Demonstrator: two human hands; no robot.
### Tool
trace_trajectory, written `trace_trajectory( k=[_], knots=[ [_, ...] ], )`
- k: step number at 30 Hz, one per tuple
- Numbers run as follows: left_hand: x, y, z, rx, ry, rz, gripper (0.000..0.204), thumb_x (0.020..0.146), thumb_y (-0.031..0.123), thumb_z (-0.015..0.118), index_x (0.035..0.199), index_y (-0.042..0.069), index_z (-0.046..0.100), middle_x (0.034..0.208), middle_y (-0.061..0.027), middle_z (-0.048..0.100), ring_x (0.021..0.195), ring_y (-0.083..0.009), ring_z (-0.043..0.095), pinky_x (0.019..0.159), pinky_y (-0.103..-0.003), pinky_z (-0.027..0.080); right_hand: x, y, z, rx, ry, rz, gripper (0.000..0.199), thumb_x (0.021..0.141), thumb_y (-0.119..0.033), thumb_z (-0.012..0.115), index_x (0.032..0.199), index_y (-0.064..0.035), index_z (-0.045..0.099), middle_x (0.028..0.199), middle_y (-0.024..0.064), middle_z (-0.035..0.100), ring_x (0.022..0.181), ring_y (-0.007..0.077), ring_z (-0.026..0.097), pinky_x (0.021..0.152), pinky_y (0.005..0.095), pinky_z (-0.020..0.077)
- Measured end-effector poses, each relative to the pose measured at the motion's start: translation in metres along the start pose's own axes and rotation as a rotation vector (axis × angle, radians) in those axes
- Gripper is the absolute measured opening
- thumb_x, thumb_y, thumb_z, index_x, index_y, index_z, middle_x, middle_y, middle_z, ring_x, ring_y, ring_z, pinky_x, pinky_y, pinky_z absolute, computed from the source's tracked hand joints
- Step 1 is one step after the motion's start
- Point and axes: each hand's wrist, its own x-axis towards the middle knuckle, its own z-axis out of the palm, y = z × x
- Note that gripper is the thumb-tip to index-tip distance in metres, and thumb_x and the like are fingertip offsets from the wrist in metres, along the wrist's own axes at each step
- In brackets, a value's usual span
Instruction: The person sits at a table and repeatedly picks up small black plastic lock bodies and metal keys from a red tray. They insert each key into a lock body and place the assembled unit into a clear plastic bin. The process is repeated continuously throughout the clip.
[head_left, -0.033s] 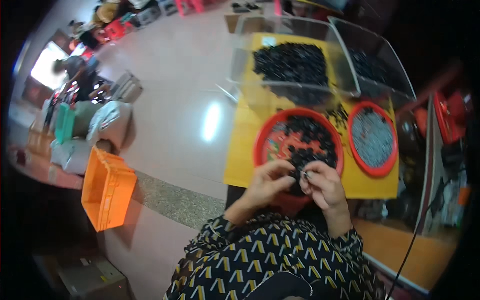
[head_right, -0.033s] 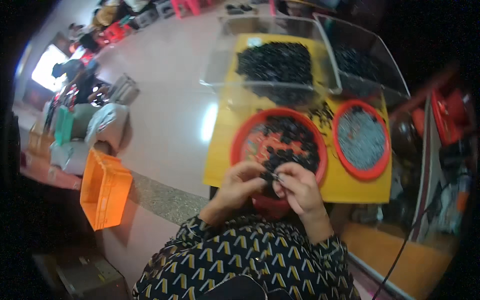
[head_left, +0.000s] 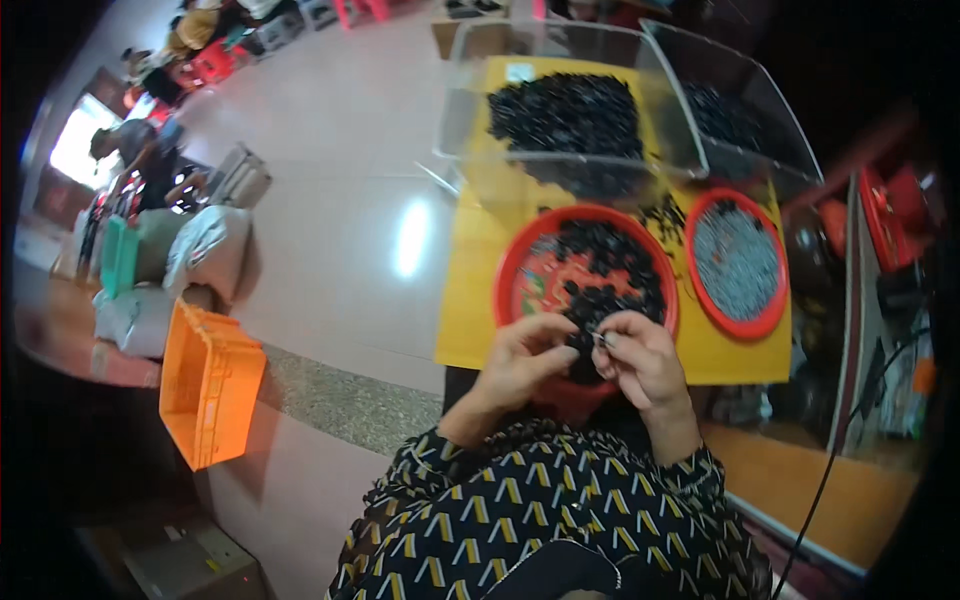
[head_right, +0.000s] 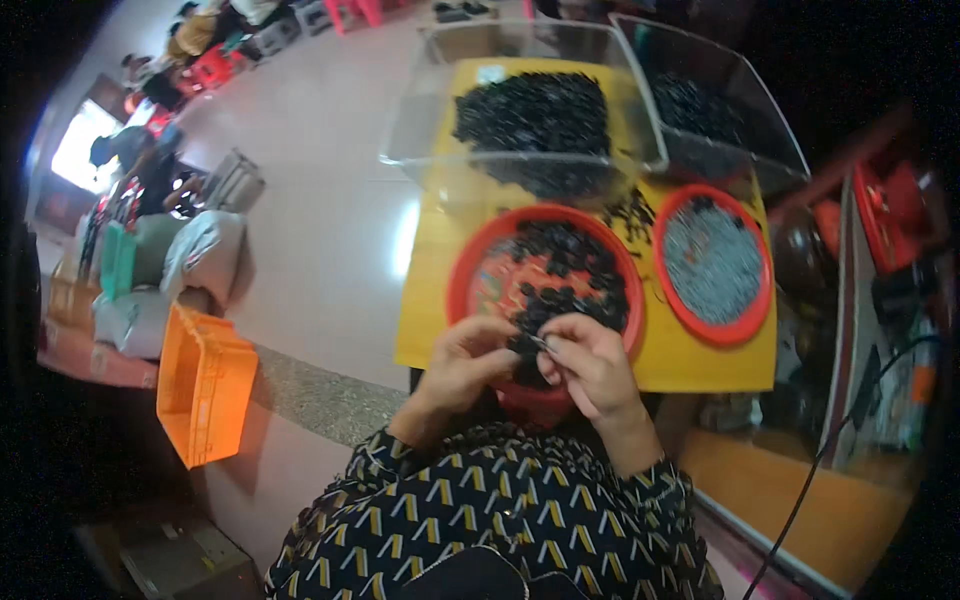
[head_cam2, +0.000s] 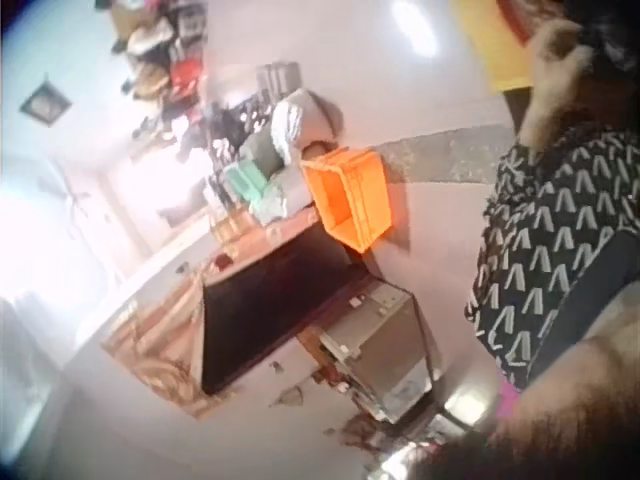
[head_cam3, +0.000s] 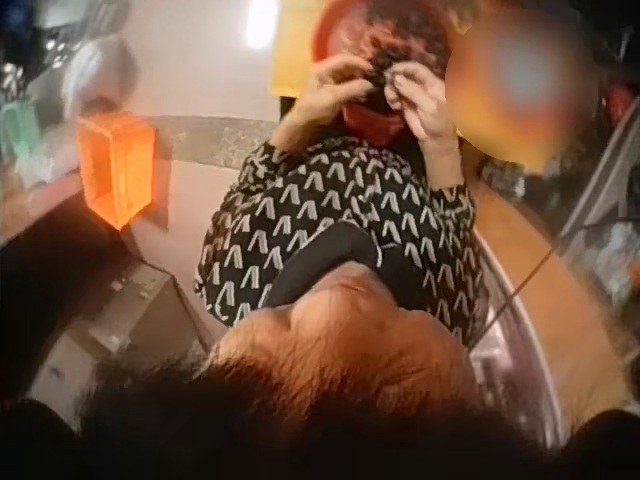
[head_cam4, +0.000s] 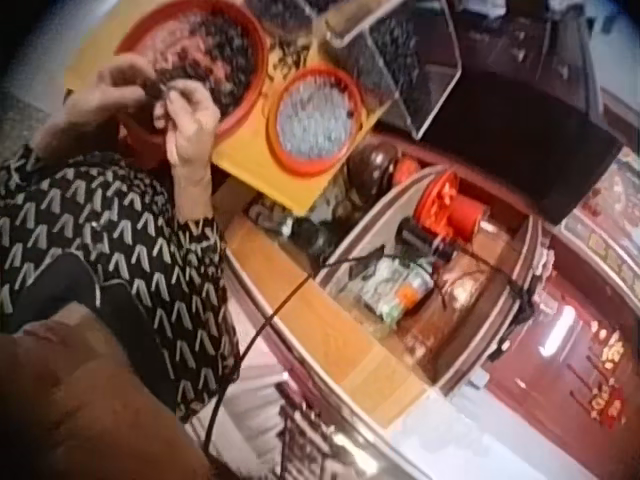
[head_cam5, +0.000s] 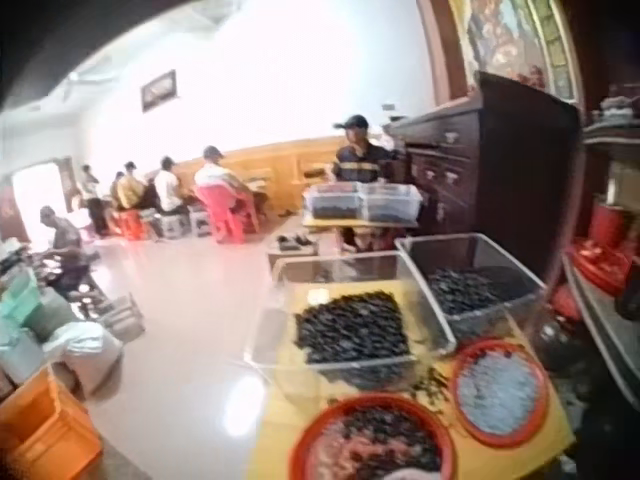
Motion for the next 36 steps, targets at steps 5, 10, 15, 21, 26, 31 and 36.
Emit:
trace_trajectory(
  k=[5, 10, 15, 21, 26, 31, 36],
  knots=[
    [0.001, -0.008, -0.003, -0.142, -0.07, -0.005, 0.028, 0.076, -0.001, 0.062, 0.102, 0.001, 0.053, 0.081, -0.0067, 0.059, 0.066, -0.0132, 0.058, 0.056, -0.024, 0.051, -0.008, -0.006, 0.008, -0.3, 0.156, -0.09, 0.011, 0.079, -0.001, 0.056, 0.09, 0.0011, 0.054, 0.073, 0.0039, 0.057, 0.058, 0.007, 0.055, 0.049, 0.017, 0.0427],
    [0.001, -0.008, -0.007, -0.135, -0.053, -0.022, 0.029, 0.075, -0.002, 0.063, 0.103, -0.001, 0.054, 0.083, -0.0066, 0.06, 0.066, -0.0121, 0.058, 0.058, -0.023, 0.049, -0.009, -0.005, 0.017, -0.477, 0.193, -0.106, 0.011, 0.078, 0.0, 0.058, 0.088, 0.0015, 0.054, 0.071, 0.0007, 0.055, 0.059, 0.0042, 0.054, 0.05, 0.0164, 0.0425],
    [0.001, -0.007, -0.007, -0.131, -0.059, -0.024, 0.03, 0.075, -0.003, 0.062, 0.104, -0.001, 0.054, 0.084, -0.0062, 0.061, 0.068, -0.011, 0.058, 0.06, -0.022, 0.048, -0.007, -0.005, 0.019, -0.538, 0.182, -0.085, 0.009, 0.077, 0.001, 0.059, 0.085, 0.0012, 0.054, 0.07, -0.0007, 0.054, 0.059, 0.0028, 0.052, 0.051, 0.0164, 0.0413],
    [0.0, -0.007, -0.008, -0.07, -0.079, -0.009, 0.03, 0.076, -0.003, 0.062, 0.105, -0.001, 0.054, 0.087, -0.0061, 0.06, 0.073, -0.0106, 0.057, 0.065, -0.022, 0.048, -0.006, -0.004, 0.018, -0.571, 0.156, -0.077, 0.008, 0.076, 0.001, 0.059, 0.083, 0.0006, 0.055, 0.069, -0.0023, 0.053, 0.059, 0.0013, 0.049, 0.051, 0.0162, 0.0402],
    [-0.001, -0.008, -0.006, -0.001, -0.072, 0.035, 0.029, 0.075, -0.003, 0.062, 0.104, -0.002, 0.055, 0.085, -0.0058, 0.06, 0.071, -0.0113, 0.059, 0.063, -0.023, 0.05, -0.007, -0.003, 0.015, -0.604, 0.133, -0.089, 0.007, 0.076, 0.001, 0.059, 0.082, 0.0005, 0.055, 0.069, -0.0031, 0.052, 0.06, 0.0006, 0.048, 0.052, 0.0159, 0.0398],
    [-0.002, -0.006, -0.004, 0.03, -0.078, 0.051, 0.028, 0.076, -0.003, 0.062, 0.104, -0.002, 0.055, 0.086, -0.0055, 0.061, 0.074, -0.0108, 0.058, 0.066, -0.023, 0.049, -0.007, -0.003, 0.016, -0.609, 0.131, -0.083, 0.006, 0.076, 0.001, 0.059, 0.081, 0.0004, 0.055, 0.069, -0.0032, 0.052, 0.06, 0.0008, 0.048, 0.052, 0.0162, 0.0402],
    [-0.003, -0.007, -0.003, 0.06, -0.091, 0.065, 0.028, 0.077, -0.002, 0.061, 0.104, -0.002, 0.054, 0.089, -0.0065, 0.061, 0.077, -0.0114, 0.059, 0.068, -0.024, 0.049, -0.006, -0.001, 0.016, -0.625, 0.109, -0.088, 0.006, 0.076, 0.0, 0.058, 0.081, 0.0006, 0.055, 0.069, -0.0028, 0.053, 0.061, 0.0011, 0.049, 0.053, 0.0164, 0.0408]
  ],
)
